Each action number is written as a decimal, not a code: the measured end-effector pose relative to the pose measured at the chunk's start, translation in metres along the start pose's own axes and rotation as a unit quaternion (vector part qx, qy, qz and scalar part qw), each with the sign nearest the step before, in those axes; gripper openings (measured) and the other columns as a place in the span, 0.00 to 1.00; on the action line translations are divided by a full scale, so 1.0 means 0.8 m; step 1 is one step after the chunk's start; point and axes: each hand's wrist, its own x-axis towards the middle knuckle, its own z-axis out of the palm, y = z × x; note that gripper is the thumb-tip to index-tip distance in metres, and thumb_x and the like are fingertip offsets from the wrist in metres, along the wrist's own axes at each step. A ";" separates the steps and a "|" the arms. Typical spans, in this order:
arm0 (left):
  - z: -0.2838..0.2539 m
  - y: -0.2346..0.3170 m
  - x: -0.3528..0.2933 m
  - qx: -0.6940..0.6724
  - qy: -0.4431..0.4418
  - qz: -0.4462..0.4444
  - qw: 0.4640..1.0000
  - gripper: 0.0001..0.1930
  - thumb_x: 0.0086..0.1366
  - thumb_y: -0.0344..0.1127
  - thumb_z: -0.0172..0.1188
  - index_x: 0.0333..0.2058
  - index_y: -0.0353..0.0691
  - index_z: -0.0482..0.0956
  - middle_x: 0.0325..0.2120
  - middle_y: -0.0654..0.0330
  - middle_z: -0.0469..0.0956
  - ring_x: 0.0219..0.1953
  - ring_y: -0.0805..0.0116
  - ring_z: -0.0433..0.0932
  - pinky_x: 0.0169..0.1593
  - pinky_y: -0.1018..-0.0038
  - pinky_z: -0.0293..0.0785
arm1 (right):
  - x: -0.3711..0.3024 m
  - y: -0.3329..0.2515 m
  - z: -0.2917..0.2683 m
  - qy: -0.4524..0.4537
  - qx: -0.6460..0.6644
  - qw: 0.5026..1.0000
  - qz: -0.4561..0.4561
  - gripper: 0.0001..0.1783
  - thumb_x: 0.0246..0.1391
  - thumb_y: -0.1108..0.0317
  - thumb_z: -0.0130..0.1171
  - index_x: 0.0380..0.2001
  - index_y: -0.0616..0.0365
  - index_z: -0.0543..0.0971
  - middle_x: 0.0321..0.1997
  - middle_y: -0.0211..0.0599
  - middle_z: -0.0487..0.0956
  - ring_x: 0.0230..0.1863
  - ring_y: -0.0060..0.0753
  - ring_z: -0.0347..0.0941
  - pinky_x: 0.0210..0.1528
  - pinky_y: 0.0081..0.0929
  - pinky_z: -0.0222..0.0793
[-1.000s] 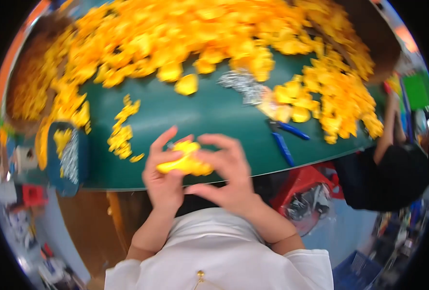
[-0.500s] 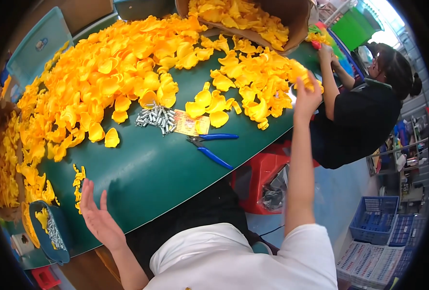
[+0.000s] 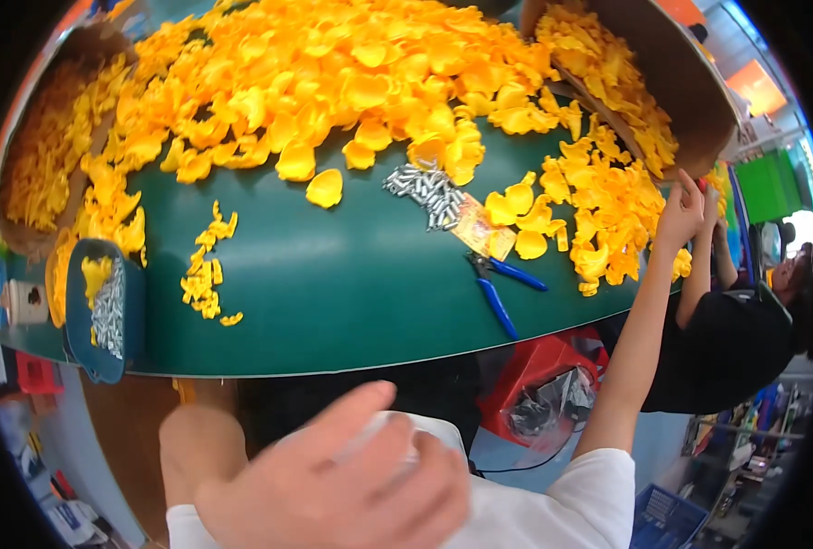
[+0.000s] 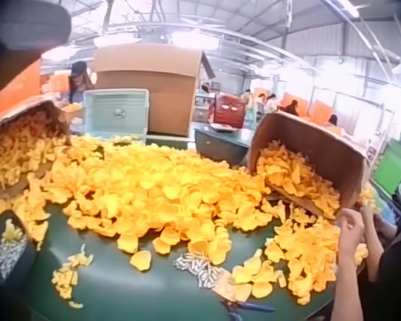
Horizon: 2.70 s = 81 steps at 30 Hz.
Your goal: Assembling small yellow plastic toy parts into duck shapes using hands and pliers at a factory workbench.
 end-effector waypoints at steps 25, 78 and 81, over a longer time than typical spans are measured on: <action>-0.023 -0.261 0.005 0.172 0.054 -0.241 0.953 0.15 0.59 0.43 0.57 0.39 0.38 0.77 0.36 0.51 0.79 0.45 0.52 0.76 0.45 0.60 0.72 | -0.166 -0.390 -0.068 -0.531 0.203 0.792 -0.225 0.13 0.45 0.73 0.65 0.37 0.62 0.79 0.35 0.45 0.79 0.39 0.48 0.75 0.43 0.34 0.69; 0.130 -0.117 -0.103 -0.226 0.037 -0.366 0.902 0.22 0.59 0.31 0.60 0.53 0.51 0.77 0.60 0.51 0.60 0.46 0.60 0.67 0.55 0.67 0.65 | -0.186 -0.361 0.060 -0.368 0.145 0.902 -0.173 0.08 0.49 0.67 0.64 0.33 0.56 0.80 0.35 0.35 0.75 0.40 0.41 0.67 0.43 0.34 0.65; 0.137 -0.123 -0.114 -0.260 0.124 -0.371 0.883 0.21 0.56 0.21 0.58 0.47 0.50 0.82 0.56 0.53 0.65 0.38 0.66 0.68 0.44 0.74 0.71 | -0.185 -0.368 0.065 -0.382 0.086 0.901 -0.186 0.08 0.48 0.65 0.65 0.32 0.55 0.81 0.35 0.33 0.76 0.42 0.40 0.68 0.44 0.33 0.67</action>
